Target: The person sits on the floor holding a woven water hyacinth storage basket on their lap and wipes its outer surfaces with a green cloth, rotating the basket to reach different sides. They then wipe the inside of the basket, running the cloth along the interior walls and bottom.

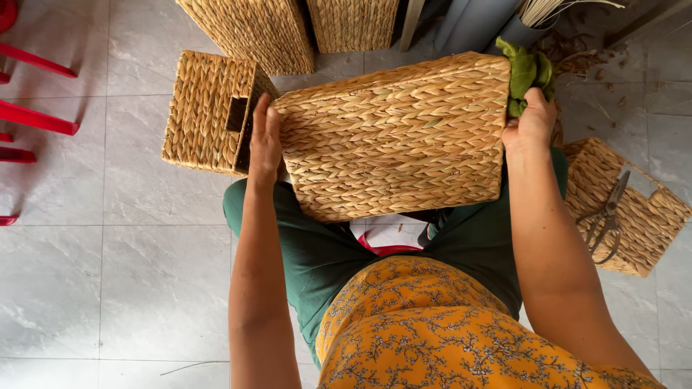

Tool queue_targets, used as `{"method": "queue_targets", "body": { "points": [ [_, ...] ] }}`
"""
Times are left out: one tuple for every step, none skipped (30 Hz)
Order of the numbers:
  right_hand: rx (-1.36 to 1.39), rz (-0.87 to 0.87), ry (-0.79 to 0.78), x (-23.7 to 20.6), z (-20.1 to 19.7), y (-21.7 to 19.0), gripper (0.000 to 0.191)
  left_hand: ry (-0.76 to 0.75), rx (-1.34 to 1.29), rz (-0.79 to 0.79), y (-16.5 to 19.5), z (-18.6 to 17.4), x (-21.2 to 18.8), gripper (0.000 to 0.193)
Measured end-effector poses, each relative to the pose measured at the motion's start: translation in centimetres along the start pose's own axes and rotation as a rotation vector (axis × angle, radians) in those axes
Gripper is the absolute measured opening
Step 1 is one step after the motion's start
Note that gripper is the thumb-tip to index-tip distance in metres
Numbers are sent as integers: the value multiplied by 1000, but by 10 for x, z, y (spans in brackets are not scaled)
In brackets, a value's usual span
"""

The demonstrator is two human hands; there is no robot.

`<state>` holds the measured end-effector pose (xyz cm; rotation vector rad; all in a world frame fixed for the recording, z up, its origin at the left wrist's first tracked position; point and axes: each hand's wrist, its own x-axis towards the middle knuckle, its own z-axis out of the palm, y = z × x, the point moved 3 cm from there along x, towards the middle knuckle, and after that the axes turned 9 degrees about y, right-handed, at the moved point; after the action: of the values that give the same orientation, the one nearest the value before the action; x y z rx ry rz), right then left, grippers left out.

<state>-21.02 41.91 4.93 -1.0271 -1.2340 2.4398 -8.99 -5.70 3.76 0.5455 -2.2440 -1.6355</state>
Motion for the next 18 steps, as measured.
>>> {"method": "queue_targets", "body": {
  "points": [
    [71,25,-37,0,-1,1,34,12,-155,22,2,4,5,57],
    [37,15,9,0,-5,1,36,25,-307,39,3,7,7,52],
    [4,4,55,1,-10,-1,39,54,-310,39,4,11,7,47],
    [-26,-8,100,1,-12,-3,41,82,-315,43,4,17,7,42],
    [1,-111,51,0,-12,-9,44,114,-320,51,3,21,8,37],
    [29,-213,-1,-3,-14,-17,48,130,-270,67,4,22,7,34],
    [55,-313,-54,-8,-13,-21,51,147,-219,80,4,22,5,30],
    [54,-446,-146,-16,-6,-22,50,164,-165,86,4,20,2,26],
    [51,-573,-238,-27,0,-21,49,150,-182,72,4,18,-1,27],
    [50,-701,-330,-42,7,-19,48,134,-200,59,3,17,-2,27],
    [5,-695,-403,-59,16,-7,49,116,-220,50,3,16,-3,28],
    [-37,-693,-478,-80,29,11,51,106,-220,63,3,17,-3,28],
    [-360,-1027,-524,-111,40,29,56,98,-220,79,3,19,-2,28],
    [-303,-704,-634,-132,60,62,47,89,-220,96,2,21,-1,28],
    [-137,-674,-1005,-165,84,92,37,76,-288,124,2,24,0,28],
    [-314,-618,-1079,-188,100,119,31,62,-354,149,1,27,0,27],
    [-854,-1412,-977,-217,97,129,30,46,-420,174,-1,29,0,27],
    [-1008,-1501,-1055,-233,100,145,36,57,-420,153,-4,30,0,26]
  ]
}}
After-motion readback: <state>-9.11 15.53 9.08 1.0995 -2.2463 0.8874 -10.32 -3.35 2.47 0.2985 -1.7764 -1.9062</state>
